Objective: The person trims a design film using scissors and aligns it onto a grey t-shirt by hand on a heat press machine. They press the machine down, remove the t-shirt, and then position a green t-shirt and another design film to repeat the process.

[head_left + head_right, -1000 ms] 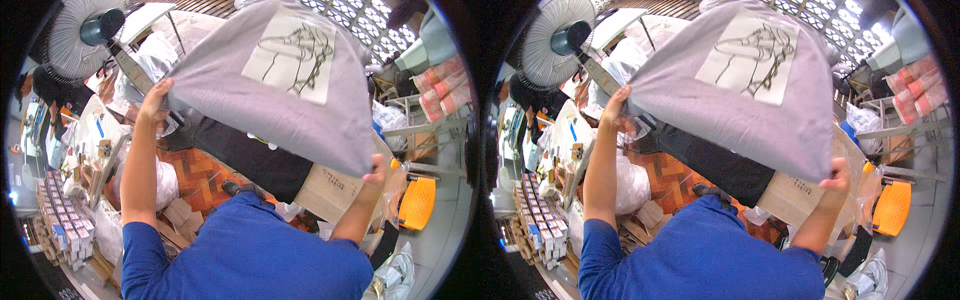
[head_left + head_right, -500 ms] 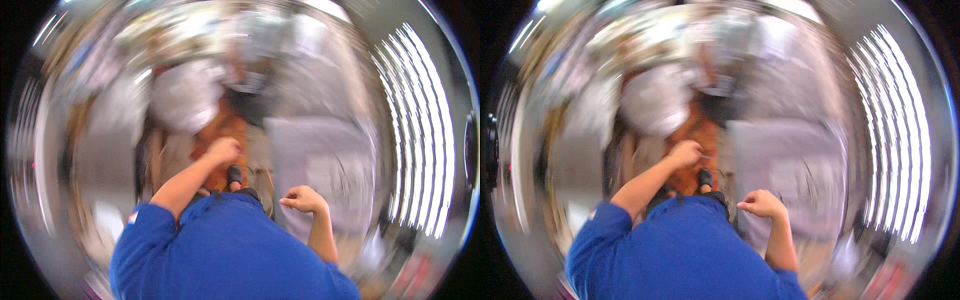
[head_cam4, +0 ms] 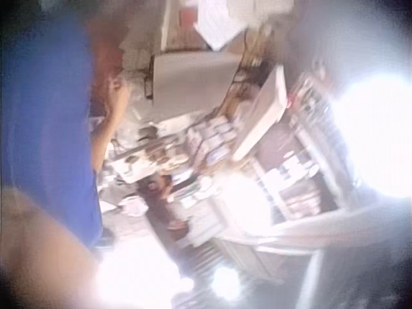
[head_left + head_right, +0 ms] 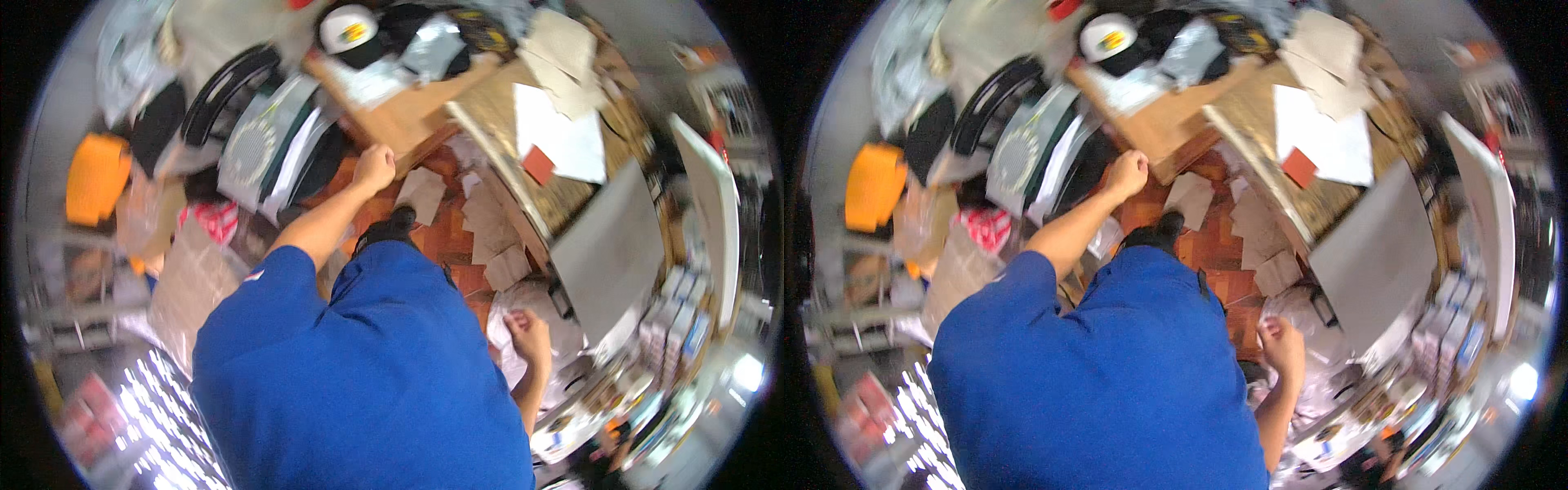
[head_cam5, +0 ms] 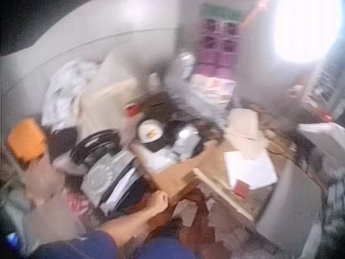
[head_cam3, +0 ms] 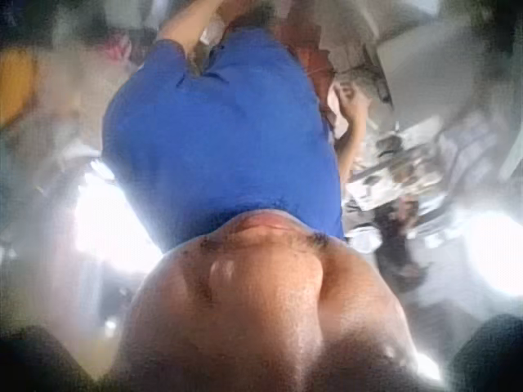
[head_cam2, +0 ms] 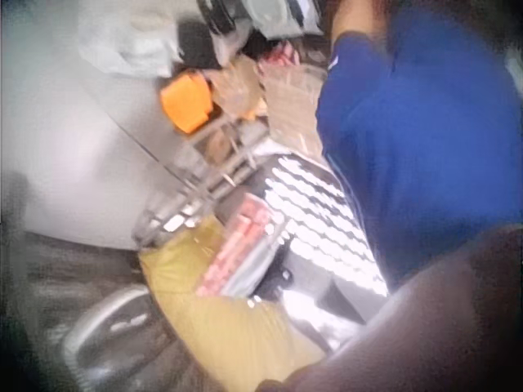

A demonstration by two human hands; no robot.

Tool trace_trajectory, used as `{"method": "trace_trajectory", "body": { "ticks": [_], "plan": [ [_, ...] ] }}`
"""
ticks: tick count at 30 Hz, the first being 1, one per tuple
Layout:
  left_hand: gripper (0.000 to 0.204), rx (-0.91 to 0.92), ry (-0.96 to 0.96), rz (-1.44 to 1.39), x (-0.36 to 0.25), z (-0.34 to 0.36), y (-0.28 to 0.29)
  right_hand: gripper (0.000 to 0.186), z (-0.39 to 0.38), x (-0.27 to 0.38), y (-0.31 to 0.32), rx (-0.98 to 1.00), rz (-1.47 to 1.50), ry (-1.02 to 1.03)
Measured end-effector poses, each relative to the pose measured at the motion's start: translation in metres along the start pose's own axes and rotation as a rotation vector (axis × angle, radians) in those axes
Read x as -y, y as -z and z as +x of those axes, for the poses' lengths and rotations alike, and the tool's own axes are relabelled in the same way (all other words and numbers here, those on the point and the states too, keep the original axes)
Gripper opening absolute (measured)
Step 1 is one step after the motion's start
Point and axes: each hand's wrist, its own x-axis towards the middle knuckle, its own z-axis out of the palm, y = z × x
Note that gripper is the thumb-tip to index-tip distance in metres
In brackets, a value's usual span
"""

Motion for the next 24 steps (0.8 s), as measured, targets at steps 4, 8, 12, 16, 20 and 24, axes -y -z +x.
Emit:
{"method": "trace_trajectory", "body": {
  "ticks": [4, 8, 12, 16, 20, 24],
  "plan": [
    [0.007, -0.340, -0.066, 0.119, 0.051, -0.001, 0.076, 0.026, 0.095, 0.104, 0.030, 0.026, -0.079, 0.268],
    [0.022, -0.751, 0.229, 0.551, 0.119, 0.034, 0.133, 0.028, 0.141, 0.189, 0.030, 0.166, -0.161, 0.459],
    [0.029, -0.673, 0.195, 0.514, 0.154, 0.044, 0.133, 0.029, 0.181, 0.198, -0.005, 0.348, -0.230, 0.572],
    [0.027, -0.283, 0.189, -0.021, 0.139, -0.029, 0.041, 0.028, 0.217, 0.164, -0.079, 0.524, -0.356, 0.502],
    [0.041, 0.435, 0.817, -0.030, 0.240, -0.179, -0.145, 0.037, 0.272, 0.066, -0.195, 0.697, -0.327, 0.470],
    [0.052, 0.763, 1.020, 0.262, 0.320, -0.271, -0.246, 0.061, 0.255, -0.009, -0.243, 0.589, -0.614, 0.414]
  ]
}}
